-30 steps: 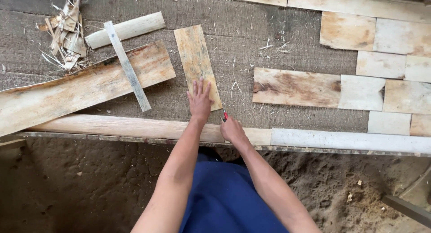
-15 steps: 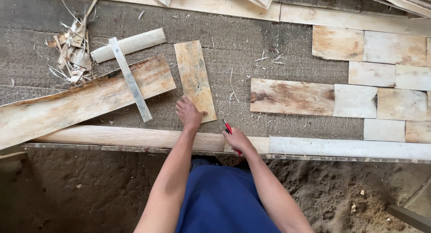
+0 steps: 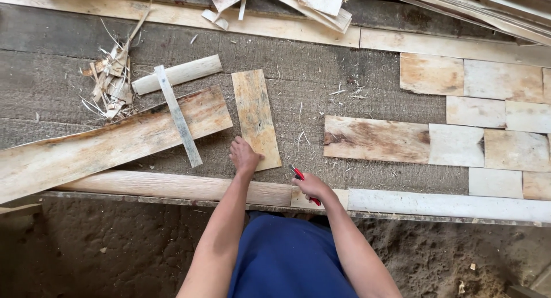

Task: The person uses a red utility knife to cut long, thin wooden planks into smaller rectangular pieces on a workbench. They repeatedly score and snap the wood, then trim the edges to create uniform pieces, which are placed in a growing stack on the right side of the bench.

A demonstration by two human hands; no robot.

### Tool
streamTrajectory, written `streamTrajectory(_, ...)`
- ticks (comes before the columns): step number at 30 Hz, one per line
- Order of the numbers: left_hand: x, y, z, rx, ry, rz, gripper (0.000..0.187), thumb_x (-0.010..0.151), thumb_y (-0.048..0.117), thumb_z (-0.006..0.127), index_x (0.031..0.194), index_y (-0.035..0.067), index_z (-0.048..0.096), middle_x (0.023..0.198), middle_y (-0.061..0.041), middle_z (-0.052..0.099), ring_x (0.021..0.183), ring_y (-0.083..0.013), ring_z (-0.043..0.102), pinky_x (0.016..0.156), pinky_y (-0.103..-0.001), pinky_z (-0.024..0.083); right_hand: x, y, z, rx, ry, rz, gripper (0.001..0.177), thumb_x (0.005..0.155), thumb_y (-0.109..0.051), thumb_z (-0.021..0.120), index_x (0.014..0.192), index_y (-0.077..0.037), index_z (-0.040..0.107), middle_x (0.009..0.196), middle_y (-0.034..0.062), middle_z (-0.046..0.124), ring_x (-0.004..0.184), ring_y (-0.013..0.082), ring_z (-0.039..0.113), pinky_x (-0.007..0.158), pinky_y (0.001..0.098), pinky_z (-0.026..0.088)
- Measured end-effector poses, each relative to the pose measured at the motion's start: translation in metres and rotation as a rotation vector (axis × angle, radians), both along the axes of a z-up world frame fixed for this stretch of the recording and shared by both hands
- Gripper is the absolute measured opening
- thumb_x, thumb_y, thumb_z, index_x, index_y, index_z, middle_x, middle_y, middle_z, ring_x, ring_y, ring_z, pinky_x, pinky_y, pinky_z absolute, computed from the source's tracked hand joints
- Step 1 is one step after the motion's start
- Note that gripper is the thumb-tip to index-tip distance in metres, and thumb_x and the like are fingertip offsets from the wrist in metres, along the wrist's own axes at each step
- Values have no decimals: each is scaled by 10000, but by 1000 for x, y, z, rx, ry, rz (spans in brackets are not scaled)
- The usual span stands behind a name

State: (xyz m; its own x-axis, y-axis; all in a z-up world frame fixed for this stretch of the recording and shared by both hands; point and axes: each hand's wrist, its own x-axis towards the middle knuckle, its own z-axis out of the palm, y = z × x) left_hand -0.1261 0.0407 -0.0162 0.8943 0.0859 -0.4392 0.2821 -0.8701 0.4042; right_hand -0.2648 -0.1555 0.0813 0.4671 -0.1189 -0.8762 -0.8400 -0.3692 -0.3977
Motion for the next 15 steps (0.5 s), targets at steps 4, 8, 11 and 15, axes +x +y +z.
streamTrajectory(4,0,4,24,-74,17,19,896,569,210,1009,1230,-2,442,1217,-232,553,1199,-444,565,979,-548,502,7,-11,-2,20,29,10,341,899,-348,621,994,-21,640,660,123,565,495,188,573,414,324,529)
streamTrajectory(8,3,7,14,-94,36,17,888,565,215,1008,1222,15,446,1238,-214,563,1209,-435,568,975,-562,509,16,-16,-13,12,-83,-129,291,900,-282,635,1019,-17,648,654,131,613,493,210,628,414,330,554)
streamTrajectory(11,5,7,-2,-123,37,51,843,596,217,993,1216,28,453,1247,-195,561,1213,-426,570,983,-553,516,21,-11,-26,2,-160,-195,266,916,-225,620,1067,-7,645,771,175,709,585,252,725,454,345,614)
streamTrajectory(15,-12,15,-33,-323,-127,176,561,731,89,883,1156,3,526,1121,-178,556,1145,-445,588,990,-520,503,25,2,-26,0,-232,-227,223,920,-145,656,1083,3,617,987,210,757,733,276,784,523,310,668)
